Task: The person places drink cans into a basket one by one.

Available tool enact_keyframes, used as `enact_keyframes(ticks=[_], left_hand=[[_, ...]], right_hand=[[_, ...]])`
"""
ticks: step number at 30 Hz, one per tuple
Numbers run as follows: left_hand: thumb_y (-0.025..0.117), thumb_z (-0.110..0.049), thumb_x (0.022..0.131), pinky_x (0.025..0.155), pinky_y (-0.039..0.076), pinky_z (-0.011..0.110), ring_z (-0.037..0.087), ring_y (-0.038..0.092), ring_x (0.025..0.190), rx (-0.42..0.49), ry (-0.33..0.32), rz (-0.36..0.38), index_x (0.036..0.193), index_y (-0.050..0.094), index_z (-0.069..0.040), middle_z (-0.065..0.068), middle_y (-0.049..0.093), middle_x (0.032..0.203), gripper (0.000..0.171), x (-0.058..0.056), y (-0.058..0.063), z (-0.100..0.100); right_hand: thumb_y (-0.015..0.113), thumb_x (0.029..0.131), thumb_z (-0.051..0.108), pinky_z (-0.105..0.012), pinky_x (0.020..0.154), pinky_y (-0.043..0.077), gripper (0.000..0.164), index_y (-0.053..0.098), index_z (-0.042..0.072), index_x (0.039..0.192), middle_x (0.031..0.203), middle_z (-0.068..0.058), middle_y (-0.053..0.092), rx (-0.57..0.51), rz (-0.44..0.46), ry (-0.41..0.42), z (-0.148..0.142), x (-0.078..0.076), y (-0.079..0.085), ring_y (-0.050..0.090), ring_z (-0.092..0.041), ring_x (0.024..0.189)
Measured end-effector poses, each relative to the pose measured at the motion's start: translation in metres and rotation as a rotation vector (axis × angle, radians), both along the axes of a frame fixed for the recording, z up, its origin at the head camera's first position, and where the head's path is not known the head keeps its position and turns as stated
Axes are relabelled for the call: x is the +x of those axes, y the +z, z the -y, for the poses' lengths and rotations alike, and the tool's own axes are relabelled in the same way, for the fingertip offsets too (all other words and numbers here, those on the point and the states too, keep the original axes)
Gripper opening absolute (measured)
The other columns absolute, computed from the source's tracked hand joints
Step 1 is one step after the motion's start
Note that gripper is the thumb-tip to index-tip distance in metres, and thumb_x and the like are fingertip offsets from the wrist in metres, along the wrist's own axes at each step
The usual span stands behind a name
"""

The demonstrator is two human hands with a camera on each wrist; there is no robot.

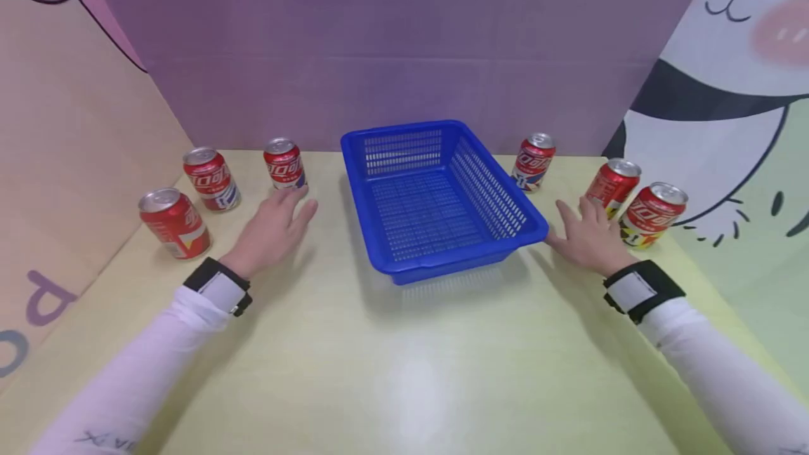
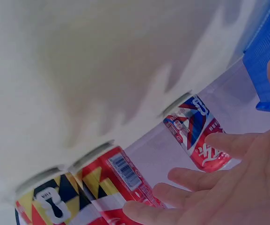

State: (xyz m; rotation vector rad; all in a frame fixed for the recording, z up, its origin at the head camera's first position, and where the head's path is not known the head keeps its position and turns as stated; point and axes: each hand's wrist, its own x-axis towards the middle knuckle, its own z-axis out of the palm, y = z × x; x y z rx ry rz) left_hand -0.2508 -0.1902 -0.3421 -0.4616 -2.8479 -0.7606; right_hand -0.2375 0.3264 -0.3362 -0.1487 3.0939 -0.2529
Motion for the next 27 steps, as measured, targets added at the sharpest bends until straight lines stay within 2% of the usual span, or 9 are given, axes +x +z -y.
enact_keyframes(ticks=[4, 9, 13, 15, 17, 20, 22, 24, 27], left_hand=[[0.032, -0.053, 0.103, 0.112, 0.022, 0.057, 0.042, 0.025, 0.14, 0.141, 0.001, -0.006, 0.15, 0.033, 0.004, 0.026, 0.031, 0.152, 0.074, -0.008, 0.008, -0.022], [0.04, -0.056, 0.1, 0.113, 0.021, 0.058, 0.04, 0.021, 0.143, 0.217, -0.003, 0.021, 0.154, 0.023, 0.002, 0.025, 0.025, 0.155, 0.082, -0.016, 0.015, -0.052], [0.053, -0.054, 0.096, 0.114, 0.018, 0.056, 0.037, 0.017, 0.144, 0.341, -0.019, 0.05, 0.156, 0.012, -0.001, 0.023, 0.018, 0.158, 0.091, -0.022, 0.011, -0.069], [0.061, -0.046, 0.094, 0.113, 0.022, 0.054, 0.036, 0.023, 0.143, 0.431, -0.053, 0.049, 0.157, 0.01, -0.002, 0.022, 0.021, 0.158, 0.092, -0.026, 0.006, -0.074], [0.066, -0.036, 0.093, 0.109, 0.031, 0.053, 0.038, 0.032, 0.138, 0.531, -0.1, 0.067, 0.158, 0.008, -0.006, 0.021, 0.026, 0.156, 0.092, -0.028, -0.001, -0.077], [0.068, -0.022, 0.091, 0.099, 0.045, 0.049, 0.04, 0.046, 0.127, 0.643, -0.157, 0.105, 0.159, 0.007, -0.013, 0.019, 0.033, 0.152, 0.092, -0.03, -0.006, -0.08], [0.067, -0.015, 0.09, 0.094, 0.05, 0.046, 0.042, 0.05, 0.123, 0.699, -0.18, 0.132, 0.159, 0.004, -0.016, 0.018, 0.035, 0.15, 0.092, -0.03, -0.007, -0.082], [0.065, -0.011, 0.089, 0.093, 0.05, 0.045, 0.042, 0.05, 0.123, 0.717, -0.18, 0.141, 0.159, 0.002, -0.014, 0.019, 0.03, 0.153, 0.094, -0.032, -0.006, -0.085], [0.063, -0.008, 0.089, 0.094, 0.05, 0.044, 0.042, 0.049, 0.124, 0.745, -0.187, 0.154, 0.158, -0.003, -0.011, 0.019, 0.02, 0.158, 0.095, -0.034, -0.007, -0.09]], right_hand=[[0.049, 0.097, 0.052, -0.079, 0.097, 0.018, 0.082, 0.025, -0.009, 0.148, 0.145, -0.046, 0.012, 0.023, -0.028, 0.022, 0.002, -0.01, 0.014, 0.012, -0.064, 0.13], [0.049, 0.095, 0.059, -0.077, 0.095, 0.027, 0.092, 0.024, -0.012, 0.147, 0.142, -0.046, 0.018, 0.024, -0.013, 0.006, 0.008, -0.028, 0.044, 0.019, -0.063, 0.128], [0.05, 0.095, 0.058, -0.076, 0.095, 0.029, 0.091, 0.022, -0.01, 0.149, 0.142, -0.044, 0.022, 0.012, -0.053, -0.01, 0.015, -0.048, 0.063, 0.023, -0.061, 0.127], [0.051, 0.095, 0.055, -0.075, 0.096, 0.028, 0.088, 0.024, -0.01, 0.148, 0.141, -0.043, 0.023, 0.007, -0.071, -0.008, 0.019, -0.06, 0.07, 0.024, -0.06, 0.127], [0.051, 0.096, 0.051, -0.075, 0.096, 0.029, 0.083, 0.028, -0.011, 0.146, 0.139, -0.044, 0.025, 0.011, -0.081, -0.009, 0.023, -0.073, 0.076, 0.025, -0.06, 0.125], [0.051, 0.096, 0.048, -0.073, 0.096, 0.032, 0.079, 0.03, -0.012, 0.144, 0.138, -0.043, 0.025, 0.014, -0.099, -0.014, 0.027, -0.09, 0.082, 0.026, -0.059, 0.125], [0.052, 0.096, 0.046, -0.073, 0.097, 0.03, 0.079, 0.028, -0.01, 0.146, 0.141, -0.042, 0.022, 0.007, -0.102, -0.023, 0.028, -0.103, 0.086, 0.023, -0.059, 0.128], [0.055, 0.095, 0.046, -0.073, 0.099, 0.028, 0.082, 0.026, -0.008, 0.149, 0.144, -0.041, 0.018, -0.003, -0.095, -0.025, 0.029, -0.116, 0.09, 0.02, -0.058, 0.131], [0.056, 0.094, 0.048, -0.073, 0.102, 0.023, 0.086, 0.021, -0.003, 0.153, 0.148, -0.04, 0.011, -0.01, -0.038, -0.018, 0.03, -0.134, 0.095, 0.011, -0.057, 0.135]])
